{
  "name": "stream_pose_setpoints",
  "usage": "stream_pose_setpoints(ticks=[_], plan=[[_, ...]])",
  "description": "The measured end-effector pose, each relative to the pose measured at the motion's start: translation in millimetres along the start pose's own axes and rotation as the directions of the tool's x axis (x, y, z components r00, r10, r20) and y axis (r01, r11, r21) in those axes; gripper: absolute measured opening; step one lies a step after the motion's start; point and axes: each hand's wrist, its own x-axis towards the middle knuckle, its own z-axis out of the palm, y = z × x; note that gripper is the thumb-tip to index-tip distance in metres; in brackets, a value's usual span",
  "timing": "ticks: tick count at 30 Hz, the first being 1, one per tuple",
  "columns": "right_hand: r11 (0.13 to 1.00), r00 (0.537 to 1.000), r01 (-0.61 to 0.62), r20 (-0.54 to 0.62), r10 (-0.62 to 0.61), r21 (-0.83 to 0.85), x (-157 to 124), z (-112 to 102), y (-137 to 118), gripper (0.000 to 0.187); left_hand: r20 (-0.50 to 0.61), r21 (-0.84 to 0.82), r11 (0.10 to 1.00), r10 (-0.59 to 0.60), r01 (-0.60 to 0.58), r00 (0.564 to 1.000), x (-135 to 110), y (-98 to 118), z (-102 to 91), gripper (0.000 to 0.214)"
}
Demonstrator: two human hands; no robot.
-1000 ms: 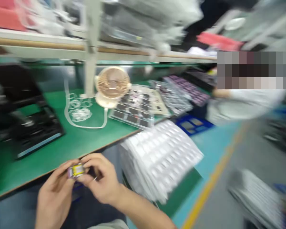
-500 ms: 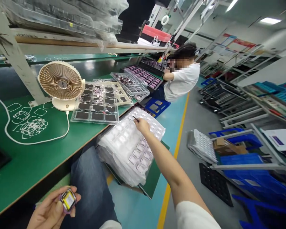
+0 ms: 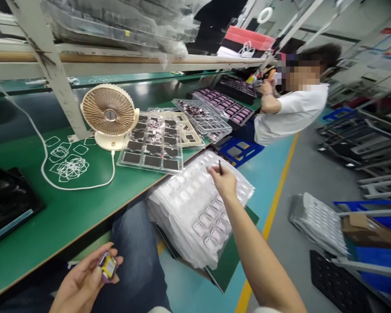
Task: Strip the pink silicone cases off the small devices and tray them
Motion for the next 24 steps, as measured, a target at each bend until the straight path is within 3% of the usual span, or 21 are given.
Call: stream_pose_setpoints(ticks=[2,5,8,11,13,15,17,18,19,20,22,23,24], plan=[[0.992,0.998,0.064,0.002,-0.064,0.108,-64.8,4.8,-7.1,0.051,0.093,0.019,0.999,0.046,-0.048,0.995,3.0,0.9,12.6,0.049],[0.941,0.960,0.138,0.192,-0.204,0.310,-166.4,29.4,-33.1,0.052,0.243,0.055,0.995,0.069,-0.085,0.968,8.8,3.7,30.3,0.042],[0.729,0.835,-0.018,0.411,-0.365,0.684,-238.2,57.6,-70.3,0.036,0.350,0.052,0.992,0.090,-0.115,0.933,13.1,7.6,32.3,0.037],[0.583,0.740,-0.253,0.542,-0.398,0.772,-267.5,76.1,-98.0,0.032,0.368,-0.007,0.983,0.174,-0.184,0.914,12.2,10.9,16.3,0.036],[0.540,0.615,-0.443,0.681,-0.398,0.716,-271.9,82.8,-106.9,0.039,0.361,-0.067,0.973,0.231,-0.222,0.903,9.5,12.5,0.9,0.036],[0.513,0.419,-0.624,0.806,-0.417,0.590,-271.9,86.6,-111.2,0.046,0.376,-0.130,0.965,0.261,-0.228,0.889,6.5,13.9,-13.9,0.036],[0.503,0.252,-0.718,0.853,-0.457,0.482,-271.7,88.2,-114.9,0.048,0.408,-0.177,0.960,0.271,-0.216,0.872,3.9,15.8,-26.3,0.037],[0.510,0.203,-0.728,0.854,-0.479,0.459,-271.9,88.3,-117.2,0.048,0.423,-0.191,0.959,0.274,-0.210,0.864,2.7,16.9,-31.3,0.037],[0.516,0.195,-0.716,0.844,-0.499,0.470,-272.2,87.6,-119.9,0.048,0.435,-0.200,0.957,0.277,-0.208,0.857,1.7,18.1,-35.6,0.037],[0.522,0.226,-0.678,0.823,-0.522,0.517,-272.7,86.2,-122.9,0.046,0.440,-0.208,0.955,0.284,-0.211,0.852,0.8,19.3,-39.3,0.038],[0.535,0.373,-0.488,0.719,-0.586,0.690,-273.8,80.9,-129.6,0.035,0.408,-0.219,0.946,0.312,-0.240,0.858,-0.9,21.2,-44.9,0.038],[0.535,0.449,-0.329,0.627,-0.636,0.778,-274.6,77.2,-133.3,0.026,0.368,-0.219,0.937,0.338,-0.273,0.866,-1.6,21.9,-47.2,0.038],[0.521,0.494,-0.144,0.517,-0.699,0.842,-275.7,73.1,-137.2,0.017,0.318,-0.212,0.925,0.370,-0.315,0.873,-2.4,22.2,-49.1,0.039]])
